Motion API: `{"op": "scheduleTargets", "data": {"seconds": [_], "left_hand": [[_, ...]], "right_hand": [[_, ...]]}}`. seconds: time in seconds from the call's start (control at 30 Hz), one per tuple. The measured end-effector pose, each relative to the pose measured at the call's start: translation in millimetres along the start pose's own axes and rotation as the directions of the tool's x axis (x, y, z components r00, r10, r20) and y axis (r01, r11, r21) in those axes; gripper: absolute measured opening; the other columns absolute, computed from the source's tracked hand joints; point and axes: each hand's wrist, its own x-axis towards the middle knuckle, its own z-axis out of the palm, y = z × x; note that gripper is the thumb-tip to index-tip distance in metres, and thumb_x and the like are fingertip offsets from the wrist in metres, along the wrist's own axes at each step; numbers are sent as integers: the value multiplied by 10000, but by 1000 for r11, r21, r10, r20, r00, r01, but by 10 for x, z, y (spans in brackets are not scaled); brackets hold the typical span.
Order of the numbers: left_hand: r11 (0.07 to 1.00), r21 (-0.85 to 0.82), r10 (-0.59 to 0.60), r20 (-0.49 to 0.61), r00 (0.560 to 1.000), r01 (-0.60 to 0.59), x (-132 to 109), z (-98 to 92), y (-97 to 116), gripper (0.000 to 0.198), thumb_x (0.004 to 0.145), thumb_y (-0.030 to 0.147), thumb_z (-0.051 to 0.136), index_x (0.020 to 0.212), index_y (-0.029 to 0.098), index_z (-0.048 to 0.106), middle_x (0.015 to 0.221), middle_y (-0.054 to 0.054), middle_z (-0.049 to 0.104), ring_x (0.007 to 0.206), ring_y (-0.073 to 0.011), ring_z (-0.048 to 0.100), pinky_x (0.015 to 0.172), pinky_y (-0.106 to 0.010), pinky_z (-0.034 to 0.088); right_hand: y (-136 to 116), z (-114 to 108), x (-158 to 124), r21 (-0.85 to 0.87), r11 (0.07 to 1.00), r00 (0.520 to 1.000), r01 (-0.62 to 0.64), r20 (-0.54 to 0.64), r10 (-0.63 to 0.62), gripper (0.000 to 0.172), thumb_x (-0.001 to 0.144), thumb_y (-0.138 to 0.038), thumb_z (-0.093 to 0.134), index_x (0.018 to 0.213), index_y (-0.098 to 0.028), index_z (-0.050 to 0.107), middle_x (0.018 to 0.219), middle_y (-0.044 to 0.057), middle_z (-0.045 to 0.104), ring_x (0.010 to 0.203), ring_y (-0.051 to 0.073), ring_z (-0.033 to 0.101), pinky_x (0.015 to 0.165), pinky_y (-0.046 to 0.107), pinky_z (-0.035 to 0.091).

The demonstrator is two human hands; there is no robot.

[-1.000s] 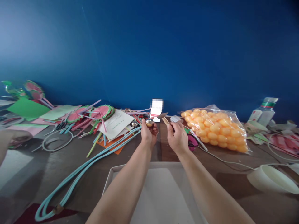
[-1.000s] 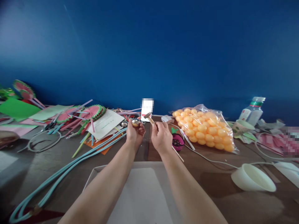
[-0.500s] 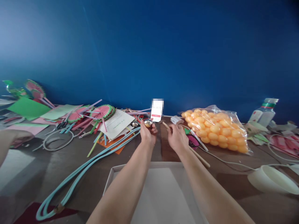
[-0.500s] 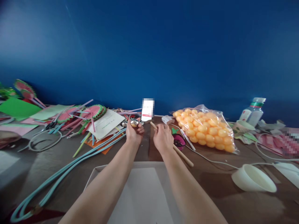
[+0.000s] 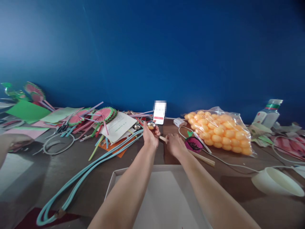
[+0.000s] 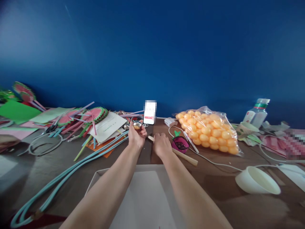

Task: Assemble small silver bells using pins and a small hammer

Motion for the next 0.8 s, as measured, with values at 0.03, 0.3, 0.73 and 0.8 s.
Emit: {"op": "scheduleTargets", "data": {"seconds": [0.03, 0.3, 0.73, 0.8], "left_hand": [[1000, 6, -4, 7, 1000, 4, 4, -3, -4, 447, 932, 487, 355, 855, 131, 614, 493, 5, 455, 373, -68, 322, 388, -184, 219], [995, 48, -85, 71, 994, 82, 9, -3, -17, 426, 944, 447, 346, 896, 118, 613, 519, -6, 488, 386, -70, 359, 395, -177, 236], [945, 231, -239, 12, 971, 230, 36, -40, -138, 400, 955, 401, 351, 802, 118, 588, 550, -8, 520, 395, -65, 420, 395, -168, 293], [934, 257, -257, -1, 966, 249, 14, -26, -157, 358, 956, 370, 367, 863, 125, 611, 573, -8, 553, 416, -78, 474, 412, -176, 335]], "right_hand": [[-2, 1, 2, 3, 1000, 1000, -7, 15, 7, 199, 882, -185, 481, 1018, -200, 626, 990, 147, 613, 871, 263, 646, 719, 345, 429], [-11, 0, 12, 8, 999, 983, -50, 178, 48, 226, 901, -264, 450, 1057, -207, 604, 1054, 138, 630, 946, 289, 646, 753, 378, 454], [-19, -68, 78, 449, 825, 812, 343, -583, -20, 302, 878, -336, 557, 1139, -188, 583, 1017, 100, 627, 958, 233, 595, 862, 389, 508], [-19, -58, 83, 457, 818, 820, 349, -572, -30, 322, 859, -350, 593, 1141, -195, 591, 1037, 100, 628, 1006, 245, 580, 887, 406, 503]]}}
